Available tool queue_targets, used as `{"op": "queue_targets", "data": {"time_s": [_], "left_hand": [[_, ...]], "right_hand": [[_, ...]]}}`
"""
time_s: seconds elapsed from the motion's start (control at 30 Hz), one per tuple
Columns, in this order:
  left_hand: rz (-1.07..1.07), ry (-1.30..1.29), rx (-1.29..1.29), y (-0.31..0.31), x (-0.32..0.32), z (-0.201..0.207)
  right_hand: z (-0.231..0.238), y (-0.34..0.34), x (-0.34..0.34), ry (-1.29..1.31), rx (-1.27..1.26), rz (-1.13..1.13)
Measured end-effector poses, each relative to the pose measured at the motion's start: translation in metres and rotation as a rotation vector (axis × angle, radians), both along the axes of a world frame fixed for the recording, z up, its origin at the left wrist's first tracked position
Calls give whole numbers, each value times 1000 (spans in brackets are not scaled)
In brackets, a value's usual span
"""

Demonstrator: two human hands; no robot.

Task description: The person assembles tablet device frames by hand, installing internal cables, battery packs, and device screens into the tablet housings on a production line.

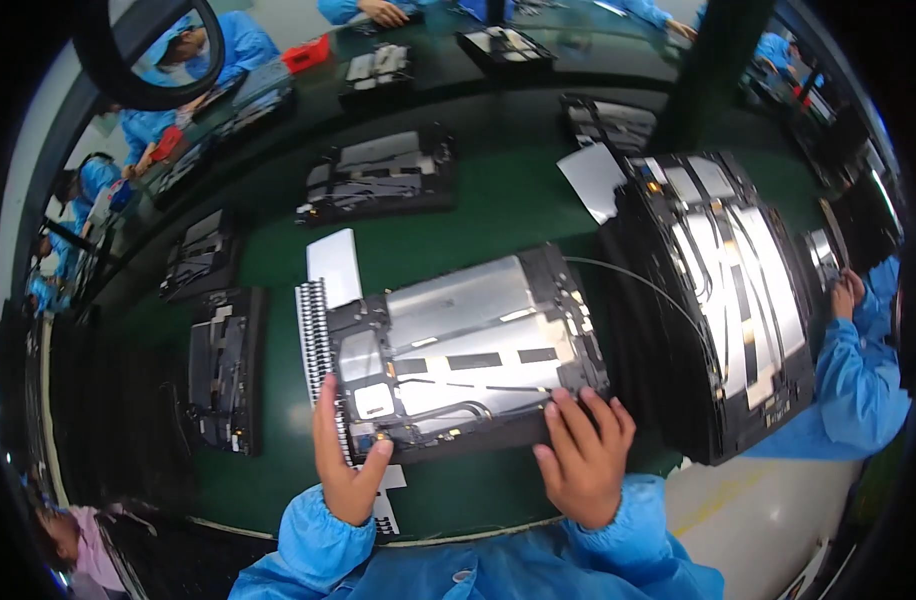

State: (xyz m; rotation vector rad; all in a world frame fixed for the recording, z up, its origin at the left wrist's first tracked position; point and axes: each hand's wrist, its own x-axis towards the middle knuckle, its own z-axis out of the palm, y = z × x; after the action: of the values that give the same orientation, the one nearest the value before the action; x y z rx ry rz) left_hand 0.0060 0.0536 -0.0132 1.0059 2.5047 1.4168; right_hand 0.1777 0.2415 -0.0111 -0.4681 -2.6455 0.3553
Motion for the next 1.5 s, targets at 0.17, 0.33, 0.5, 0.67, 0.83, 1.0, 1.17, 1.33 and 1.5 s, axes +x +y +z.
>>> {"op": "queue_targets", "data": {"time_s": [0.17,0.33,0.5,0.67,0.83,1.0,1.17,1.33,1.5], "left_hand": [[49,-303,-1,8,1,-17],[55,-78,34,7,4,-9],[108,-197,343,-15,7,38],[453,-338,833,-68,-4,39],[794,-163,820,-104,-44,-16],[990,60,311,-117,-58,-58],[998,246,-204,-140,-67,-20],[414,189,-348,-163,-188,10],[287,-73,-436,-141,-244,-8]], "right_hand": [[-7,24,2,155,-333,-272],[0,23,-4,178,-309,-208],[45,12,-31,385,-461,10],[83,-14,-155,372,-639,310],[35,-68,-323,193,-1208,263],[-36,-100,-377,277,-1075,229],[-63,-120,-384,319,-769,153],[-76,-146,-342,291,-912,-174],[-60,-193,-341,312,-951,-261]]}}
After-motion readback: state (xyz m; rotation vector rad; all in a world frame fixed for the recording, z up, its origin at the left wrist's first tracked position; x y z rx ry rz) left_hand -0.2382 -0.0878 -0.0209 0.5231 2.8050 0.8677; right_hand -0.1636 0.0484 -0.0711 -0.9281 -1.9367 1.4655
